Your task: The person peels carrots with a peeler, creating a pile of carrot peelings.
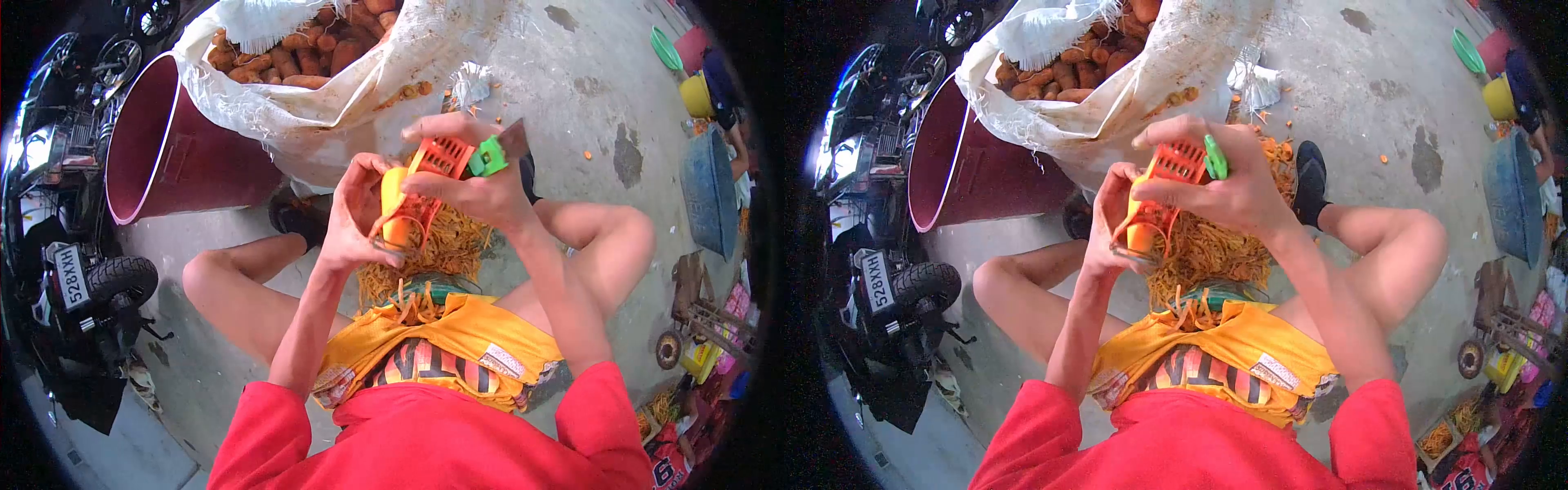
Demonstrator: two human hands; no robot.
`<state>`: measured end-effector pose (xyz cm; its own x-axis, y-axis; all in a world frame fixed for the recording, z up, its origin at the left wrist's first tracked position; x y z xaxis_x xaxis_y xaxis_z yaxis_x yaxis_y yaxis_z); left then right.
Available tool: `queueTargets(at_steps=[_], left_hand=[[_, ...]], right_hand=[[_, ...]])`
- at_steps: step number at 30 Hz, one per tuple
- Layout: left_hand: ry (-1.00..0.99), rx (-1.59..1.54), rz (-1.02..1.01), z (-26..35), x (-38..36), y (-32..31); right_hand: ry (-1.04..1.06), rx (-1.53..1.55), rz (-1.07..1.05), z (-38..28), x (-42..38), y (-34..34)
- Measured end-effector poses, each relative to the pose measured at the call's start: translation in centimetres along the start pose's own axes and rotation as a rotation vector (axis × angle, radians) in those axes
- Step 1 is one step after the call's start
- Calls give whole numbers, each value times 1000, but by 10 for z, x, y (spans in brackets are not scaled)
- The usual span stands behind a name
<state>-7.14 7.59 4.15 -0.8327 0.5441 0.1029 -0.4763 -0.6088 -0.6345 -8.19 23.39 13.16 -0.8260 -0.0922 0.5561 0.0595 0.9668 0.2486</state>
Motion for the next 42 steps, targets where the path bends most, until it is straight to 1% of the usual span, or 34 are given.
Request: queueTargets(at_steps=[1, 2, 3, 4, 6, 7, 8, 9, 10, 11, 12, 14, 15, 16, 18, 19, 20, 21, 22, 23, 24, 26, 28, 30, 31, 32, 34, 35, 36, 37, 38, 39, 40, 42], left_hand=[[-36, 63, -45, 4, -2, -1], [-21, 60, -42, 4, -5, 2], [-14, 53, -103, 6, -7, 0], [-14, 46, -166, 6, -9, -4], [-8, 42, -146, 7, -4, -5], [-8, 69, -69, 4, -1, 2], [-8, 95, 10, 2, 0, 10], [-2, 56, 39, 0, -1, 13], [-2, 57, 39, 1, 0, 15], [-19, 92, -24, 5, -1, 12], [-30, 122, -85, 7, -5, 8], [-6, 73, -109, 6, -7, 7], [-7, 79, -82, 9, -6, 4], [-9, 85, -56, 11, -4, 3], [-12, 108, -13, 11, -2, 7], [5, 112, -32, 6, -3, 12], [28, 119, -55, 5, -2, 11], [0, 49, -63, 3, -5, 7], [13, 48, -60, 1, -10, 8], [15, 40, -88, 2, -13, 6], [6, 34, -122, 5, -11, 1], [-22, 15, -123, 5, -5, -8], [-43, 37, 82, 5, -3, 6], [-23, 15, 68, 4, -2, 12], [-32, 36, -24, 5, -5, 8], [-36, 52, -115, 6, -10, 0], [-70, 46, -149, 8, -8, -7], [-53, 29, -93, 8, -6, -8], [-41, 14, -31, 8, -3, -6], [-3, 28, 15, 6, -2, -2], [-7, 29, 20, 7, -2, -2], [-9, 41, -18, 8, -2, -5], [-3, 52, -59, 7, -3, -7], [8, 93, -76, 6, -11, -3]], right_hand=[[-43, 71, 20, 11, -1, 1], [-93, 142, 41, 23, -3, 3], [-231, 212, 49, 45, -1, 13], [-234, 209, 49, 57, 0, 19], [-166, 60, 142, 55, 13, 31], [-125, 209, 123, 47, 5, 22], [-123, 213, 115, 32, 3, 15], [-16, 71, 27, 11, 1, 4], [88, -73, -55, -2, -1, -6], [93, -76, 17, 8, -1, -1], [76, -76, 20, 19, -2, 4], [-261, -37, 26, 69, 6, 25], [-289, 38, 53, 78, 9, 28], [-282, 38, 53, 78, 4, 25], [-280, 334, 16, 37, -2, 0], [-8, -73, -63, 6, 0, -5], [-4, -74, -61, 9, 2, -4], [-73, 12, -43, 20, 1, -2], [-150, 100, -24, 32, -2, 0], [-257, 199, 30, 59, 0, 12], [-252, 193, 34, 62, 2, 16], [-201, 165, 106, 62, 7, 29], [-179, 232, 67, 29, 3, 10], [89, -74, -24, -6, -1, -5], [30, -58, 72, 7, -2, 2], [14, -56, 79, 22, -1, 10], [-287, -22, 112, 76, 2, 35], [-314, 124, 168, 81, 0, 36], [-307, 122, 165, 66, 4, 28], [-184, 106, 119, 35, 1, 12], [-62, 90, 75, 4, -1, 3], [10, 5, -47, -12, -2, -6], [6, 6, -40, -8, -1, -3], [-248, 243, 52, 32, -2, 11]])
Point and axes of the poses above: each hand's wrist, its own x-axis towards the middle knuckle, its own y-axis out of the back of the hand, z = x × y, the point moved 9 cm from there along x, towards the middle knuckle, and after that the axes turned 7 degrees about -x, right-handed, at the moved point
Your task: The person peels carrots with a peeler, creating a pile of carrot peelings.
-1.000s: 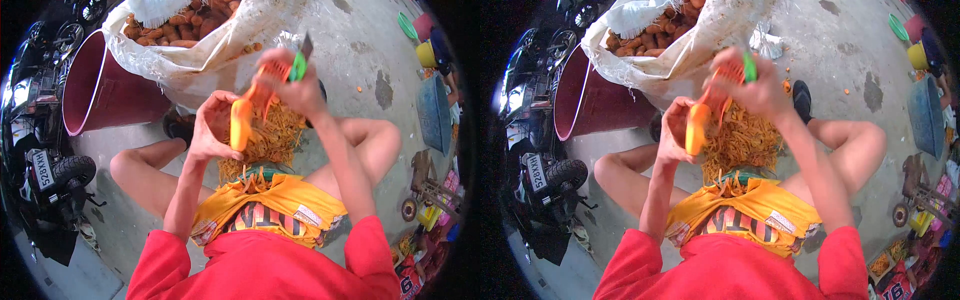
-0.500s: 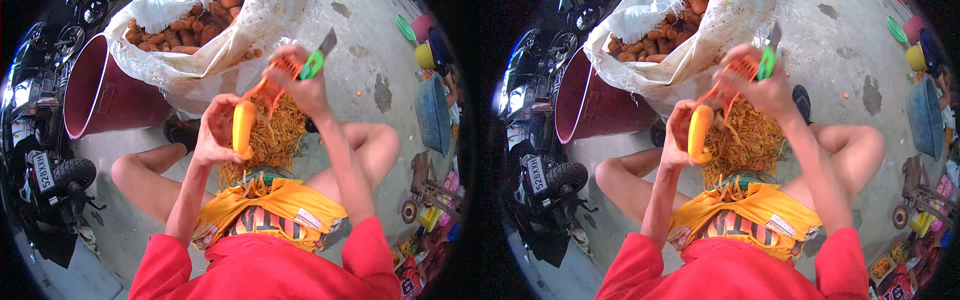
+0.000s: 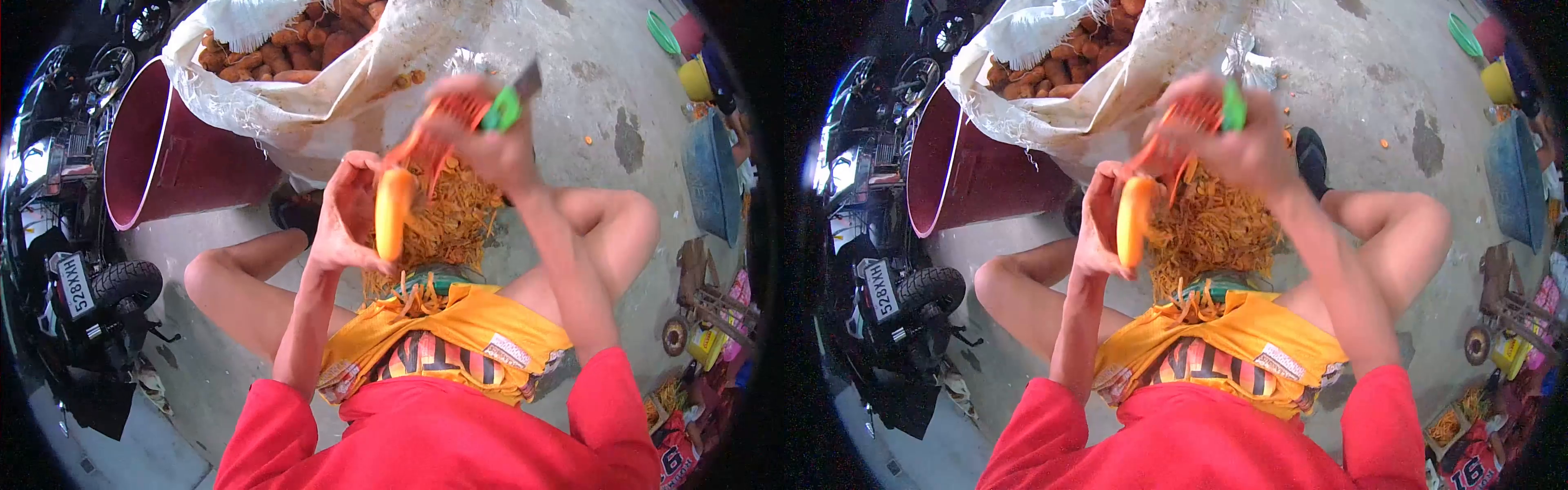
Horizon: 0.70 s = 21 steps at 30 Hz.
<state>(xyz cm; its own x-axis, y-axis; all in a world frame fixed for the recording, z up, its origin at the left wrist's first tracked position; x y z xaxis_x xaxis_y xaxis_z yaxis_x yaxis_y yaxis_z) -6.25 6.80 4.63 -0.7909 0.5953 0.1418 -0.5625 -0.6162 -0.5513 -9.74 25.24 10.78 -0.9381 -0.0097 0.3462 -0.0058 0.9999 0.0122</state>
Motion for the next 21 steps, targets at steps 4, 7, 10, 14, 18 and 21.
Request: queueTargets(at_steps=[4, 7, 10, 14, 18, 21], left_hand=[[-38, -38, 70, 2, 7, 5], [13, -69, 65, -7, 8, 5], [-33, -47, 3, -2, 4, 7], [-10, -99, 80, -2, 12, 1], [51, -67, -29, -5, 5, 4], [5, -99, 76, 1, 5, 0]], right_hand=[[29, 21, 94, 6, 10, 20], [171, -111, -47, -15, -1, -6], [114, -230, 15, -1, 5, 9], [9, 125, 105, -9, 8, 10], [281, -193, -72, -20, 0, -10], [-6, -170, 154, 12, 21, 29]])
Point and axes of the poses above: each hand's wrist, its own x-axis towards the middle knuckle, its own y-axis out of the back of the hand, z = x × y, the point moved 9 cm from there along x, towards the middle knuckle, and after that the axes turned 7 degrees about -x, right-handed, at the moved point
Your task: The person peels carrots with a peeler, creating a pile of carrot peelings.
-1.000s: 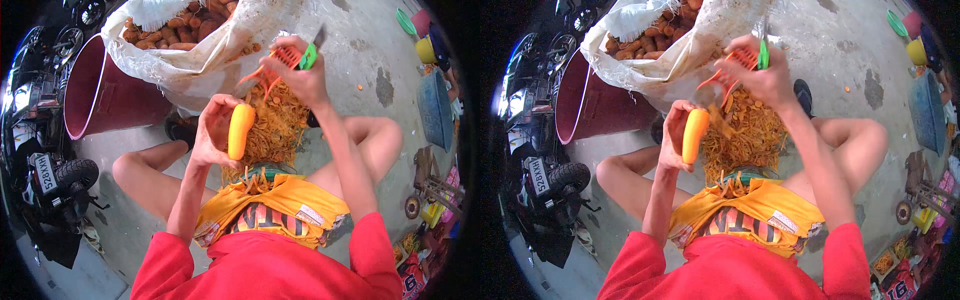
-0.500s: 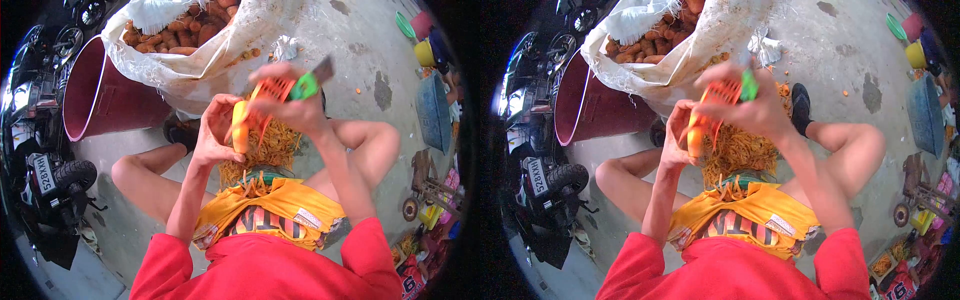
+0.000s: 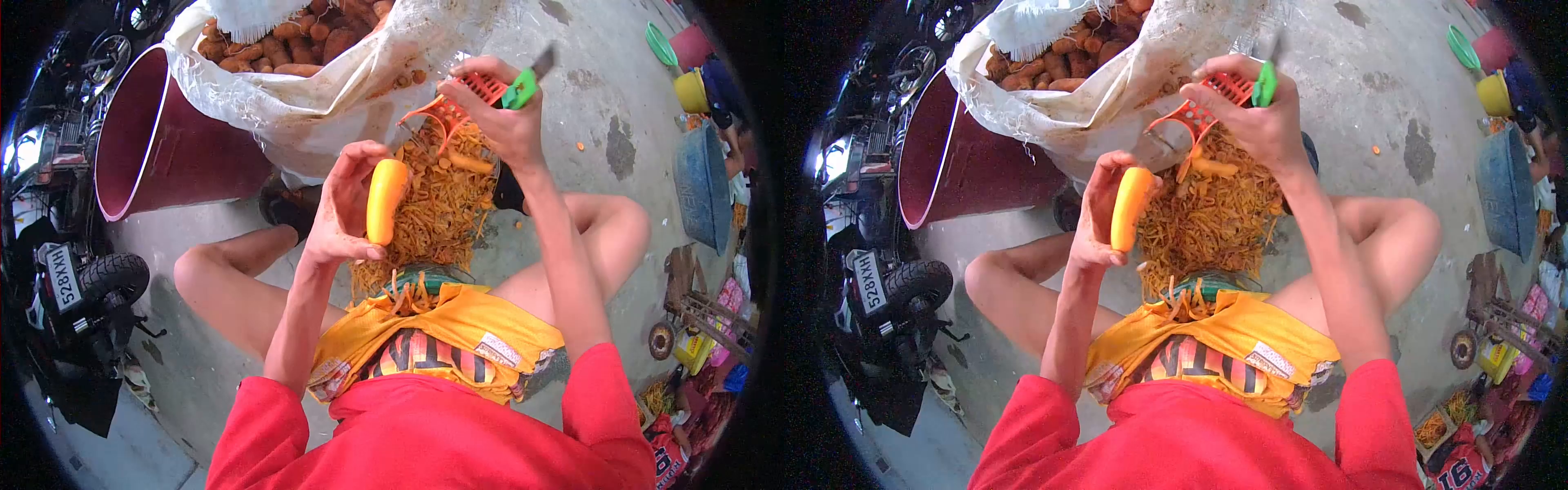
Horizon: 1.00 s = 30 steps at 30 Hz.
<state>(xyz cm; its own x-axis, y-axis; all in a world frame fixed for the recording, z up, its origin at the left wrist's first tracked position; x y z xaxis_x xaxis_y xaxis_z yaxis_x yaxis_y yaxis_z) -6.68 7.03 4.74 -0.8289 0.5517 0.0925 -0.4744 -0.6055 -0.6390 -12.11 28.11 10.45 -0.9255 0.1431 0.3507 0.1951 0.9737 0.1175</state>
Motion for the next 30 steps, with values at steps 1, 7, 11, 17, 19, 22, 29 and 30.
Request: queueTargets(at_steps=[1, 7, 11, 17, 19, 22, 29, 30], left_hand=[[-33, -17, 51, 4, 2, 1], [42, 39, -40, -8, -7, 7], [-27, -5, 12, -1, 3, 3], [-20, 12, -106, 2, 1, -2], [-22, -1, -81, 2, 3, -8], [-2, -8, 31, -1, 5, 1], [-22, 15, -43, -2, 3, 3], [-13, 16, 38, -4, 2, 7]], right_hand=[[6, -4, 2, -1, -7, -4], [78, -35, -51, -12, -15, -12], [121, 93, -85, -25, -17, -13], [139, -18, -67, -9, -16, -10], [69, 20, -32, 5, -8, -2], [215, 54, -97, -41, -30, -31], [12, -44, -19, 9, -10, -3], [102, 8, -61, -15, -21, -16]])
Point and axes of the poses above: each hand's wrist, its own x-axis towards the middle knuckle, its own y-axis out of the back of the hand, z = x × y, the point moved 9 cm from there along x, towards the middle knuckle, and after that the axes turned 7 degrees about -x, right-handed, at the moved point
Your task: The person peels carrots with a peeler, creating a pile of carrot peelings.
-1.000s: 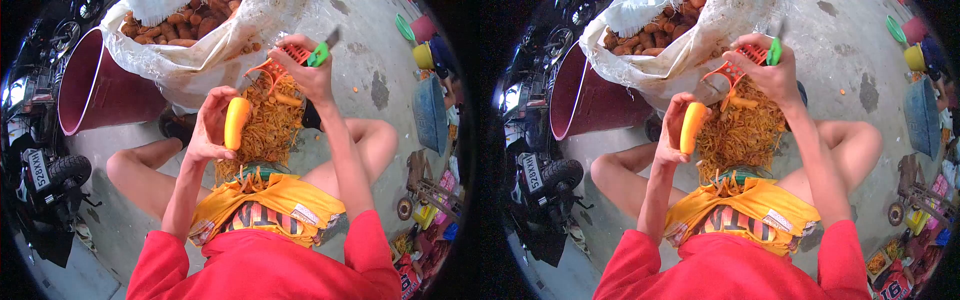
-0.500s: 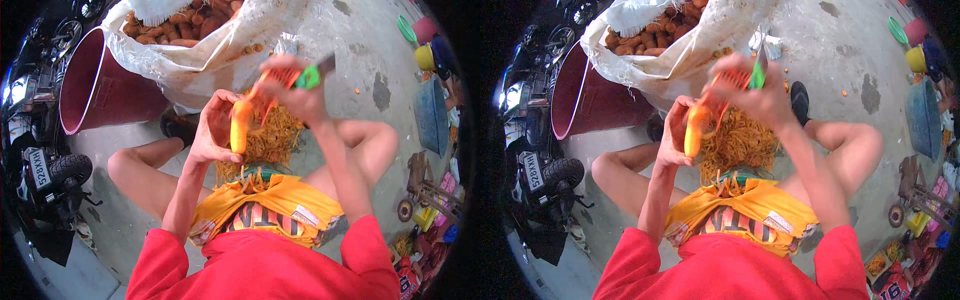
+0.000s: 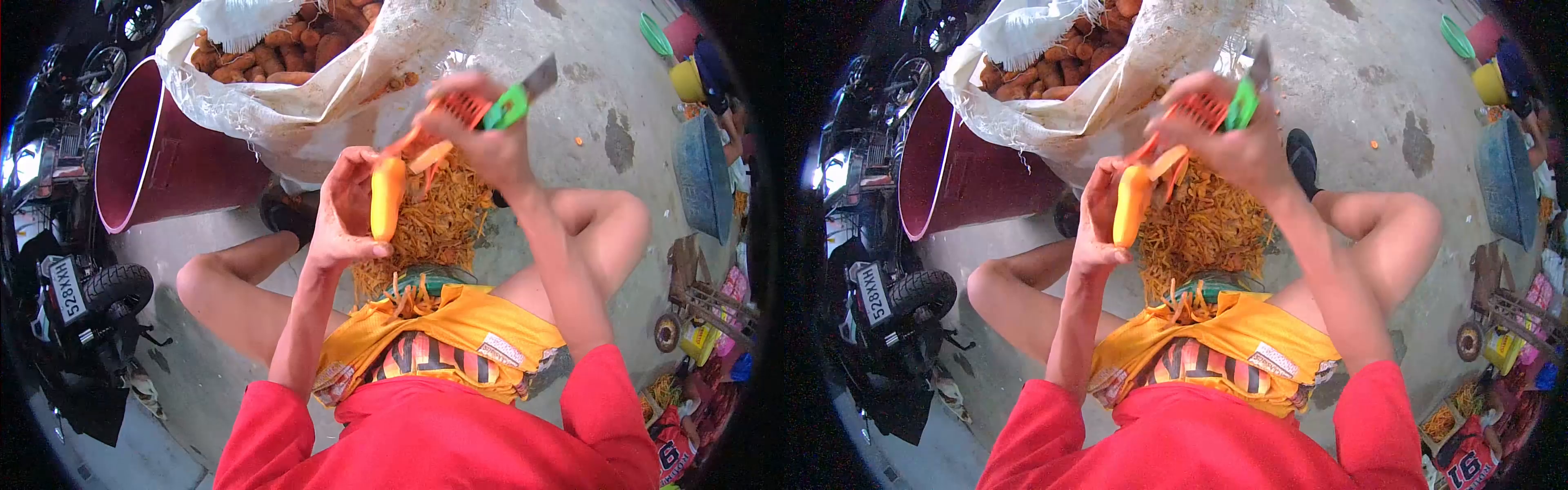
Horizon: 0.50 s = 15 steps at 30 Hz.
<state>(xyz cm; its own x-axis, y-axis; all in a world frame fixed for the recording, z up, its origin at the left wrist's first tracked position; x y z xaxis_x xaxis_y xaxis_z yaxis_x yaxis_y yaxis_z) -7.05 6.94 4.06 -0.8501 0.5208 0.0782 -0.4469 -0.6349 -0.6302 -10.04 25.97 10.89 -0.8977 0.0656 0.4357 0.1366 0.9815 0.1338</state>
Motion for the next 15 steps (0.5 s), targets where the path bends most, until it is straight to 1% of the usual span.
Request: queueTargets(at_steps=[1, 2, 3, 4, 5, 6, 7, 9, 10, 11, 12, 13, 14, 15], left_hand=[[1, 3, 4, 1, 0, -1], [0, 5, -8, 1, 0, -2], [3, 6, -19, 1, -1, -3], [5, 40, -68, 1, -4, -1], [14, 39, -67, -1, -7, -3], [7, 7, -44, -1, -6, -5], [0, -26, -24, 0, -4, -7], [-3, -8, 13, 0, 0, -6], [16, -24, 37, -3, 0, -4], [37, -35, 54, -5, 2, -1], [21, 18, 13, -1, 1, -1], [35, 22, 14, -1, -3, 3], [28, 15, -38, -1, -5, 2], [12, 7, -94, 0, -5, -2]], right_hand=[[90, 54, -42, -20, -6, -12], [227, -27, -26, -35, -9, -16], [222, -21, -22, -28, -7, -13], [124, -61, 5, -8, -1, -3], [27, -105, 33, 12, 4, 9], [88, -189, 24, 12, 12, 15], [88, -195, 28, 14, 7, 16], [66, 27, 21, -5, 1, 3], [157, -46, -22, -28, -8, -9], [157, -41, -20, -26, -8, -10], [61, 51, -45, -13, -8, -13], [-41, 144, -68, -1, -11, -15], [-37, 74, -28, 10, -2, -2], [-37, 71, -22, 22, 5, 7]])
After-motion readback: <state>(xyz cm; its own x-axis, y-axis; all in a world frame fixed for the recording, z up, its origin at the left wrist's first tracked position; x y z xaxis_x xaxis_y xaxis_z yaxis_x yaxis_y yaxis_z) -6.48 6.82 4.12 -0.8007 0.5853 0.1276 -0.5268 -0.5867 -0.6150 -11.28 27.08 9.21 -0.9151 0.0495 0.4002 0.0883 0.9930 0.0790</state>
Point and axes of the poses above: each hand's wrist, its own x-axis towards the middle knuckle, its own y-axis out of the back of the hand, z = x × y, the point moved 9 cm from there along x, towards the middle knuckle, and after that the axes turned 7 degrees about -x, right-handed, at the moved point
